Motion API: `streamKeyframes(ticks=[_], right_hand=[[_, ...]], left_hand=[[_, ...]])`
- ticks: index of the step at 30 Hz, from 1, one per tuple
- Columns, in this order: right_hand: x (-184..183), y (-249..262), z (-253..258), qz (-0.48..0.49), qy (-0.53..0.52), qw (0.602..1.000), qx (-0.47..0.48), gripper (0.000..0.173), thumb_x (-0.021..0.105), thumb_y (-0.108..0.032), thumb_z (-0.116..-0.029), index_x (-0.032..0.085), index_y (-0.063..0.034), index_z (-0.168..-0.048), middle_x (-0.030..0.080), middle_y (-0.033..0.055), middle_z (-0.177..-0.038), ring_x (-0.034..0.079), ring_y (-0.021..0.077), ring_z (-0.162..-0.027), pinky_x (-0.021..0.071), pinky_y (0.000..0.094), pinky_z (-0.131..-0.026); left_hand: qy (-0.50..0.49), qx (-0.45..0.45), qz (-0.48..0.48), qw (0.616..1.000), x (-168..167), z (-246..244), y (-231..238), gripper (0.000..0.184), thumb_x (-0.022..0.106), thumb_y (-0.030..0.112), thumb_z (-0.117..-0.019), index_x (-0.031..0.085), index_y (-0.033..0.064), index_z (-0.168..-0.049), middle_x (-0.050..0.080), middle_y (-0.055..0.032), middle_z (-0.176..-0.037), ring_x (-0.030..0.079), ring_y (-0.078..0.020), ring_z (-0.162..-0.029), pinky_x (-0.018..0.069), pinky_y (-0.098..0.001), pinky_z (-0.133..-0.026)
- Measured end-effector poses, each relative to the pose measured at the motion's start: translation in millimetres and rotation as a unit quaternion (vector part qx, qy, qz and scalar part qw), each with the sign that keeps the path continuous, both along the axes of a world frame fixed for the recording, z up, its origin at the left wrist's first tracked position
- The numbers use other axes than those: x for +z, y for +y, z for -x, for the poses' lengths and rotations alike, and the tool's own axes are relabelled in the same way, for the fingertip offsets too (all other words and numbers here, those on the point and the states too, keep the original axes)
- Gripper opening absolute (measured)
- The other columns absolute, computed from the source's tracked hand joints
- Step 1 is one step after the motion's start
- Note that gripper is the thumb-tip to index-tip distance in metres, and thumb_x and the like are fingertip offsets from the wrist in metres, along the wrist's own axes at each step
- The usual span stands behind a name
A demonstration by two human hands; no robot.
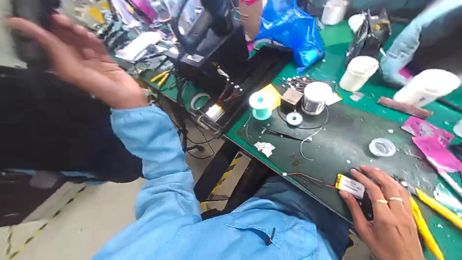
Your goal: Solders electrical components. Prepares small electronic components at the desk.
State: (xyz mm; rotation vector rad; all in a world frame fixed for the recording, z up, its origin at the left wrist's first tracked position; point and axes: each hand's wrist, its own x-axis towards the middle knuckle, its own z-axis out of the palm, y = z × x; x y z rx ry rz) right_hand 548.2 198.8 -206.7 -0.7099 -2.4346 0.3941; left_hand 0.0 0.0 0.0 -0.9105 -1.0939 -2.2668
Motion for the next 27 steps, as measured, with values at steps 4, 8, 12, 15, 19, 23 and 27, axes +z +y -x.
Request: streamKeyframes(ticks=[4,8,12,15,19,23,27], right_hand=[[0.7,0.6,-0.4,-0.004,-0.006,1.0,0.006,0.042,0.06,-0.041,-0.1011,0.071,-0.0094,-0.128,0.055,0.024,-0.146,0.044,0.0417,-0.143,0.0342,0.0539,-0.118],[4.3,-0.2,-4.0,0.02,0.022,1.0,0.0,0.042,0.068,-0.041,-0.0965,0.071,-0.005,-0.118,0.063,0.0221,-0.129,0.057,0.0352,-0.125,0.0429,0.0493,-0.107],[9.6,-2.7,-6.1,0.089,0.1,0.991,0.017,0.023,0.077,-0.022,-0.0922,0.071,-0.0023,-0.102,0.072,0.0091,-0.093,0.069,0.012,-0.083,0.0589,0.0286,-0.074],[12.1,-5.6,-6.5,0.201,0.225,0.952,0.049,0.022,0.076,-0.009,-0.091,0.064,-0.0068,-0.109,0.072,-0.0021,-0.098,0.07,0.0074,-0.085,0.0622,0.0264,-0.076],[19.8,-8.7,-10.8,0.344,0.308,0.882,0.097,0.027,0.074,-0.003,-0.0916,0.064,-0.0153,-0.114,0.075,-0.0016,-0.105,0.074,0.0141,-0.088,0.0644,0.0322,-0.077],[24.7,-15.1,-10.1,0.448,0.328,0.819,0.143,0.025,0.075,-0.004,-0.0917,0.068,-0.0148,-0.113,0.075,0.0076,-0.11,0.075,0.023,-0.096,0.0656,0.0417,-0.083],[26.5,-19.4,-7.6,0.492,0.352,0.77,0.202,0.029,0.074,-0.003,-0.0925,0.067,-0.0137,-0.118,0.073,0.0119,-0.109,0.075,0.0279,-0.096,0.065,0.0451,-0.085]], left_hand=[[-0.154,-0.068,-0.019,0.985,-28.2,78.5,-8.4,0.037,0.034,0.025,-0.1137,0.041,0.0037,-0.143,0.068,-0.0093,-0.12,0.069,-0.0158,-0.103,0.0564,-0.0302,-0.092],[-0.278,-0.143,-0.049,0.949,-65.8,122.6,3.9,0.04,0.044,0.027,-0.111,0.04,0.0092,-0.146,0.067,-0.0096,-0.121,0.07,-0.0165,-0.103,0.0579,-0.0295,-0.091],[-0.3,-0.15,0.003,0.942,-82.9,140.7,29.0,0.04,0.047,0.027,-0.11,0.043,0.0072,-0.145,0.071,-0.0102,-0.114,0.071,-0.015,-0.092,0.058,-0.0277,-0.085],[-0.315,-0.149,0.027,0.937,-85.0,143.0,49.8,0.041,0.051,0.028,-0.1087,0.048,0.0053,-0.143,0.072,-0.0089,-0.116,0.071,-0.0132,-0.094,0.0571,-0.026,-0.087],[-0.35,-0.121,-0.004,0.929,-92.3,154.4,62.4,0.05,0.059,0.031,-0.1049,0.046,0.0057,-0.146,0.065,-0.0104,-0.121,0.067,-0.0148,-0.102,0.0552,-0.0274,-0.09],[-0.366,-0.083,0.001,0.927,-104.8,183.9,68.6,0.049,0.068,0.027,-0.1003,0.05,0.0037,-0.14,0.066,-0.0098,-0.115,0.067,-0.0135,-0.093,0.0568,-0.0257,-0.082],[-0.389,-0.084,0.045,0.916,-109.0,180.5,60.4,0.043,0.069,0.023,-0.0992,0.056,0.0036,-0.136,0.066,-0.0091,-0.116,0.066,-0.0129,-0.094,0.0555,-0.0253,-0.082]])
